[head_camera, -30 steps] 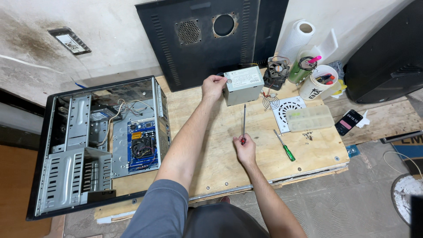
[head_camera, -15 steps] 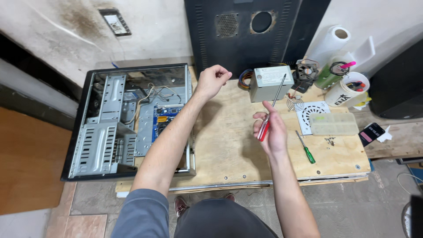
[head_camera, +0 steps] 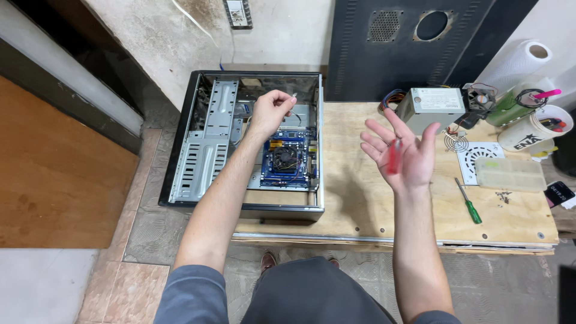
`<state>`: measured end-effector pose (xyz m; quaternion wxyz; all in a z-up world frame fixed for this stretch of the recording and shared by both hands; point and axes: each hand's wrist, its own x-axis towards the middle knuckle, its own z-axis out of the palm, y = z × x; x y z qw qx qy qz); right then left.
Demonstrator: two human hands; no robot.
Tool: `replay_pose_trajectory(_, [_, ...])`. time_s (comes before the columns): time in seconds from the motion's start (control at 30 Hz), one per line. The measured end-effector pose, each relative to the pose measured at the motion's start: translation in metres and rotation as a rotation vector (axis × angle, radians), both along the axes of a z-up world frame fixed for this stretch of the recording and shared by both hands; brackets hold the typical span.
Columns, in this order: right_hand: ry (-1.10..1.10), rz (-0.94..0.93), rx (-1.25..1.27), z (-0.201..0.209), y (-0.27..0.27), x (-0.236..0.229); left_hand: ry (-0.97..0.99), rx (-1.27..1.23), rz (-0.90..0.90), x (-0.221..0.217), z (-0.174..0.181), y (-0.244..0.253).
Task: The person removes the side panel of a desktop computer case, then uses a screwdriver to unscrew and remove the power supply unit. They place the power supply on the table and continue to unscrew and detach components from the motherboard area.
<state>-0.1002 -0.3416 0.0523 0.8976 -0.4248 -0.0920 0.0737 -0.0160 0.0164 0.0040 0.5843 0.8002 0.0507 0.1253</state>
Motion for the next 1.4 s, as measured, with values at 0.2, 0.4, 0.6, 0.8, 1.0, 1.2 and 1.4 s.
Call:
replay_pose_trajectory(0.2, [-0.118, -0.635, -0.218, -0.010, 0.032, -0.010, -0.042, -0.021, -0.046, -0.019, -0.009, 0.049])
replay_pose_trajectory(0.4, [0.079, -0.046, 0.045, 0.024, 0.070, -0.024, -0.059, 0.007, -0.121, -0.037, -0.003, 0.063])
replay_pose_trajectory(0.6, [-0.278, -0.375, -0.593, 0.001, 0.106, -0.019, -0.123, 0.161, -0.246, -0.052, -0.003, 0.053])
replay_pose_trajectory(0.8, [-0.384, -0.302, -0.885, 0.004, 0.144, -0.006, -0.419, 0.238, -0.339, -0.060, 0.008, 0.036])
replay_pose_trajectory(1.0, [-0.385, -0.437, -1.374, -0.045, 0.173, 0.044, -0.602, 0.188, -0.350, -0.067, 0.022, 0.025])
replay_pose_trajectory(1.2, [-0.487, -0.342, -1.586, -0.050, 0.198, 0.042, -0.709, 0.155, -0.379, -0.058, 0.028, 0.009])
replay_pose_trajectory(1.4, [-0.484, -0.259, -1.525, -0.066, 0.205, 0.058, -0.649, 0.081, -0.252, -0.034, 0.003, 0.006])
